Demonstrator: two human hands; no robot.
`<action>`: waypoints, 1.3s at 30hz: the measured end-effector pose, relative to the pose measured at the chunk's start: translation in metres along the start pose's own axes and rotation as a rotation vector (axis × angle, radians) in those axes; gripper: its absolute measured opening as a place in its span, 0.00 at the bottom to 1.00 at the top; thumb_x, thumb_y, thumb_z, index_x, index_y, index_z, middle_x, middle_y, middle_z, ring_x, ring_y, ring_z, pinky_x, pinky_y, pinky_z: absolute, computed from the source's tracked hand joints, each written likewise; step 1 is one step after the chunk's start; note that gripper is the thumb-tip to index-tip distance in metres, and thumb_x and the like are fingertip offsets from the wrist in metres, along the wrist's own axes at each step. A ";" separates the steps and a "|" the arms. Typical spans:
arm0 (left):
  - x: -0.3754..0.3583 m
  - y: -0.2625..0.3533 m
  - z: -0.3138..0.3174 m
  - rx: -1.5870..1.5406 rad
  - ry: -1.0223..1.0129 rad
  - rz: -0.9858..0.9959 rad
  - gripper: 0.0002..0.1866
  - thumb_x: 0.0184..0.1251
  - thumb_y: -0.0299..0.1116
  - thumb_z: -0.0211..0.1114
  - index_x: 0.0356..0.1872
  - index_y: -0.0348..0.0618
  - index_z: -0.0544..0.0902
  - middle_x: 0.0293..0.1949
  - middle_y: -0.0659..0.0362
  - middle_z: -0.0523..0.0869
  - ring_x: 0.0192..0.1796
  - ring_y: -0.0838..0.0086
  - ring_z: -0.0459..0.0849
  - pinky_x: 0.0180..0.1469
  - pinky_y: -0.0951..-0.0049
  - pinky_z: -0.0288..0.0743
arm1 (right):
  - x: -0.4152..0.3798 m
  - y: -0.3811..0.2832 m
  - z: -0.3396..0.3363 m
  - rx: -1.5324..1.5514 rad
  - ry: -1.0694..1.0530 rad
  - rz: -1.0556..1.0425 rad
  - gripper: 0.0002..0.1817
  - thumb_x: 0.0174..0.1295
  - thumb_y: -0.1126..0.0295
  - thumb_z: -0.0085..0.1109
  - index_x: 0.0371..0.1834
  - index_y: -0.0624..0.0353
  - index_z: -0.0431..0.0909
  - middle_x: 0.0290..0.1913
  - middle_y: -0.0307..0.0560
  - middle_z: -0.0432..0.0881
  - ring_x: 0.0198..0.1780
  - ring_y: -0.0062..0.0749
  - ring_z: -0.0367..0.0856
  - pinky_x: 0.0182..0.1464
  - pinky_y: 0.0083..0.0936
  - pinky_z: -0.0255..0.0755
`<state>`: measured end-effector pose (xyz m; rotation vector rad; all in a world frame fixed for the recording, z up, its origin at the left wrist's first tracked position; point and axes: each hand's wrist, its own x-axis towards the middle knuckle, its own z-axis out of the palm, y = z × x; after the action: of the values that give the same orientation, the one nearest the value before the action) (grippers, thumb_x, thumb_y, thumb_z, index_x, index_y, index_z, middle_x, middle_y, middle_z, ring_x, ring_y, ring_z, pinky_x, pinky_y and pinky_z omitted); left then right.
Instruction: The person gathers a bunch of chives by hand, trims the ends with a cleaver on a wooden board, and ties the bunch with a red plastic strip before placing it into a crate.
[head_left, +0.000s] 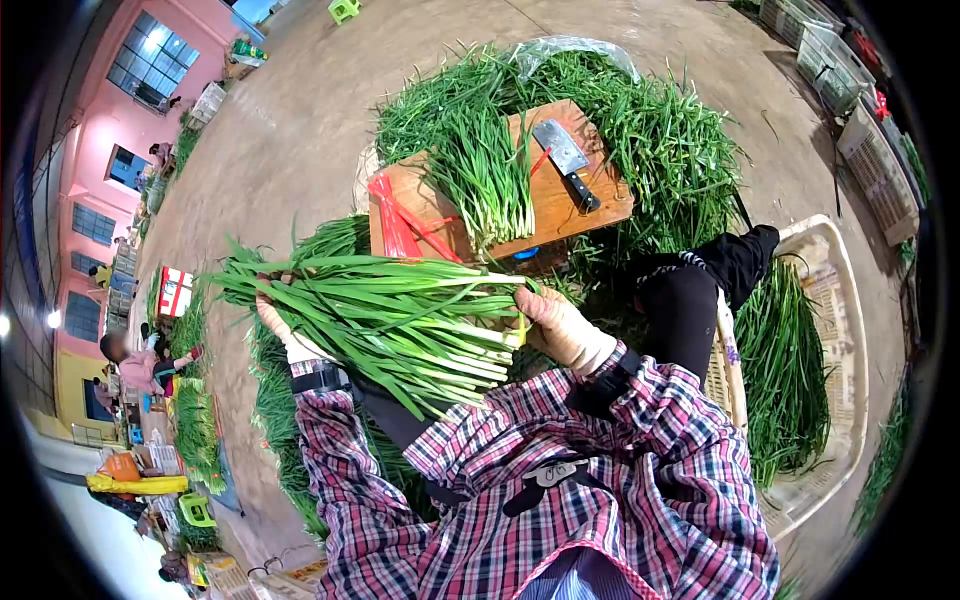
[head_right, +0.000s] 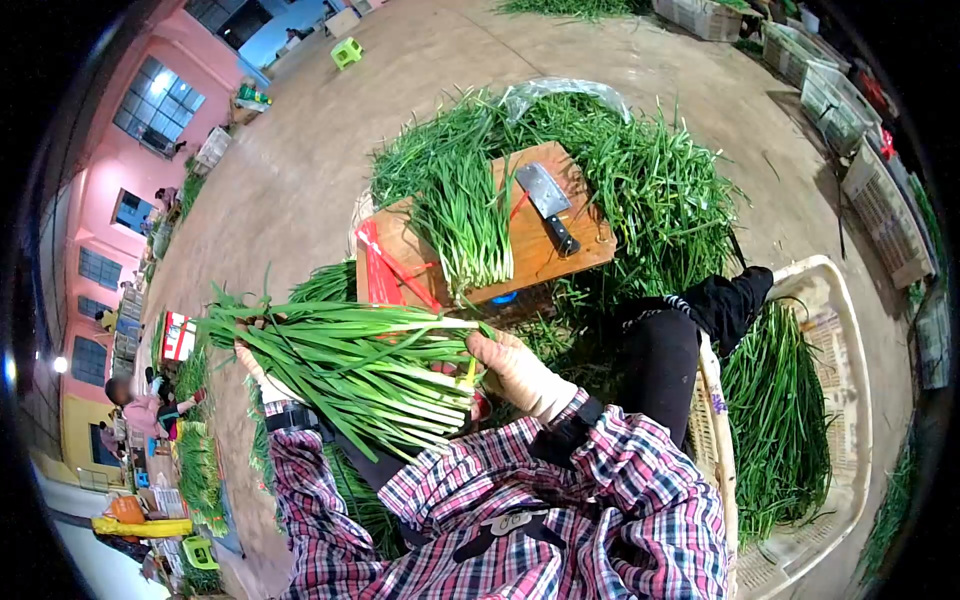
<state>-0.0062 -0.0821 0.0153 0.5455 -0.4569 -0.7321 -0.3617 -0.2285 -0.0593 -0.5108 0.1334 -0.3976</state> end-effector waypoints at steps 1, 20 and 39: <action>0.000 -0.003 -0.001 0.007 0.017 -0.010 0.11 0.69 0.42 0.62 0.38 0.46 0.84 0.30 0.60 0.86 0.35 0.64 0.84 0.44 0.57 0.79 | -0.002 -0.001 -0.001 -0.031 0.002 0.022 0.34 0.68 0.52 0.59 0.69 0.63 0.64 0.61 0.50 0.77 0.60 0.38 0.78 0.60 0.34 0.74; -0.003 0.048 -0.033 0.072 0.282 0.148 0.13 0.67 0.47 0.63 0.36 0.50 0.84 0.36 0.63 0.88 0.38 0.69 0.85 0.45 0.57 0.82 | -0.085 -0.072 -0.005 -2.232 -0.018 0.062 0.42 0.49 0.53 0.73 0.67 0.55 0.67 0.55 0.55 0.79 0.58 0.52 0.76 0.60 0.47 0.67; -0.014 0.051 0.084 -0.283 -0.451 -0.194 0.11 0.72 0.38 0.58 0.31 0.46 0.68 0.23 0.68 0.67 0.25 0.80 0.69 0.31 0.75 0.69 | 0.032 -0.057 0.017 -2.007 -0.530 -0.525 0.31 0.48 0.60 0.72 0.60 0.44 0.76 0.55 0.46 0.81 0.65 0.45 0.73 0.73 0.58 0.51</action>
<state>-0.0374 -0.0656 0.1083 0.1547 -0.7101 -1.0938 -0.3476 -0.2796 -0.0169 -2.6408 -0.1863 -0.5223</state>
